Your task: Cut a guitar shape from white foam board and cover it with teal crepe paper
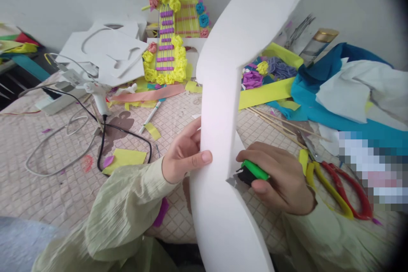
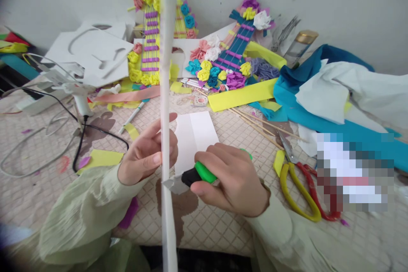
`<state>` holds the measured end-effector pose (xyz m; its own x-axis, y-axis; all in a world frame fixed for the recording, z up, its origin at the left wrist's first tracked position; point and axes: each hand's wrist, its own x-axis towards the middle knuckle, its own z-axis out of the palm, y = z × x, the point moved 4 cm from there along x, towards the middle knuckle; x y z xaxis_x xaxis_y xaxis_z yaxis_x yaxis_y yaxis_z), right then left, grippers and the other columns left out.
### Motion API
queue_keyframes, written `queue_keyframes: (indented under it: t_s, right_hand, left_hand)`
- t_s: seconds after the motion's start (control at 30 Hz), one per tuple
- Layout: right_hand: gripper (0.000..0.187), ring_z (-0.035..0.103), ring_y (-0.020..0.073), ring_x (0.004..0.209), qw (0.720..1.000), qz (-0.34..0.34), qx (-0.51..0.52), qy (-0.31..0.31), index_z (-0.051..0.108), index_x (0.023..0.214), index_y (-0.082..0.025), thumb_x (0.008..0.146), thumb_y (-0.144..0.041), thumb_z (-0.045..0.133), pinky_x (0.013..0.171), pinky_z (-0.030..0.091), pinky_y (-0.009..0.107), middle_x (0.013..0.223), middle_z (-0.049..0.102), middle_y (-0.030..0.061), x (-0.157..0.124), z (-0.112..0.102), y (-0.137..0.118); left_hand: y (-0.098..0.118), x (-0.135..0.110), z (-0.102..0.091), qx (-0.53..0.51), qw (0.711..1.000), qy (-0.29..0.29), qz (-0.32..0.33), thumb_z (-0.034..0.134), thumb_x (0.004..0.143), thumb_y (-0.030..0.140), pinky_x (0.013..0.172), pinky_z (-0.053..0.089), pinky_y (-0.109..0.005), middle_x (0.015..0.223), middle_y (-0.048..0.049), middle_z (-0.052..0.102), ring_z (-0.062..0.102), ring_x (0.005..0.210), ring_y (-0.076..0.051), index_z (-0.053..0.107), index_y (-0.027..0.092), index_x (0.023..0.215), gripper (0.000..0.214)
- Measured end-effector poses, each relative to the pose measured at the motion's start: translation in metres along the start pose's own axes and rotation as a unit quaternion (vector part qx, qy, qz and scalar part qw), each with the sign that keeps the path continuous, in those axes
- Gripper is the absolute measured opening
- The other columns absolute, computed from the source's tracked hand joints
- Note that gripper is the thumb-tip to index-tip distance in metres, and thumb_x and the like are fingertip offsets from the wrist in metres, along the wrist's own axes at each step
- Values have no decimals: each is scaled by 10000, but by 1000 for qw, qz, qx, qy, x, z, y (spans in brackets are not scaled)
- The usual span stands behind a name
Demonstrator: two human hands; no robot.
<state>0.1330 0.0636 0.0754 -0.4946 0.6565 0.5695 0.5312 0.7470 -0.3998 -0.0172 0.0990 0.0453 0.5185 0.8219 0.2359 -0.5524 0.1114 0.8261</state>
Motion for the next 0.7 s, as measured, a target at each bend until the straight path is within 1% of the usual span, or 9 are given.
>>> queue_keyframes:
  t_s: [0.2, 0.27, 0.4, 0.5, 0.53, 0.6, 0.7]
  right_hand:
    - [406, 513, 160, 614, 1000, -20, -3, 5, 509, 859, -171, 878, -476, 240, 543, 391, 288, 623, 534, 49, 1, 3, -1]
    - [410, 514, 161, 614, 1000, -25, -1, 9, 508, 874, -169, 876, -480, 241, 538, 393, 288, 628, 536, 50, 0, 3, 0]
    - [404, 534, 169, 642, 999, -33, 3, 17, 511, 902, -163, 873, -477, 259, 551, 411, 294, 658, 551, 61, -2, -1, 5]
    - [420, 556, 177, 669, 999, -26, 17, 27, 515, 919, -173, 864, -501, 259, 566, 430, 296, 682, 569, 65, -3, -7, 11]
    - [426, 562, 177, 668, 999, -18, 20, 31, 516, 924, -178, 854, -520, 272, 565, 434, 294, 692, 577, 64, -4, -8, 13]
    - [385, 572, 171, 658, 999, 17, -1, 38, 519, 923, -189, 823, -527, 363, 565, 440, 286, 723, 597, 58, -5, -10, 17]
    - [245, 583, 145, 621, 991, 107, -52, 55, 518, 919, -206, 777, -406, 528, 559, 444, 253, 720, 612, 21, -7, -14, 25]
  left_hand:
    - [0, 0, 2, -3, 1000, 0, -9, 606, 719, 183, 551, 422, -207, 722, 15, 501, 469, 546, -77, 429, 246, 1227, 541]
    - [-1, -1, 2, -1, 1000, 3, -10, 607, 719, 189, 541, 415, -203, 727, 14, 506, 465, 543, -77, 434, 252, 1224, 537]
    - [0, -1, -2, 10, 1000, 9, -10, 607, 719, 191, 513, 397, -194, 727, 14, 515, 473, 543, -80, 433, 253, 1224, 537]
    - [3, 0, -6, 23, 1000, 19, 3, 610, 718, 198, 511, 395, -193, 742, 8, 529, 484, 547, -80, 432, 242, 1230, 544]
    - [4, 0, -8, 26, 999, 20, 9, 608, 720, 197, 507, 394, -191, 746, 6, 532, 490, 550, -81, 430, 237, 1235, 546]
    - [6, 1, -10, 29, 999, 22, 19, 603, 723, 192, 495, 391, -185, 749, 4, 536, 498, 555, -81, 425, 228, 1243, 551]
    - [6, 1, -12, 34, 999, 30, 28, 608, 716, 182, 503, 405, -181, 750, 5, 552, 503, 547, -75, 419, 227, 1249, 567]
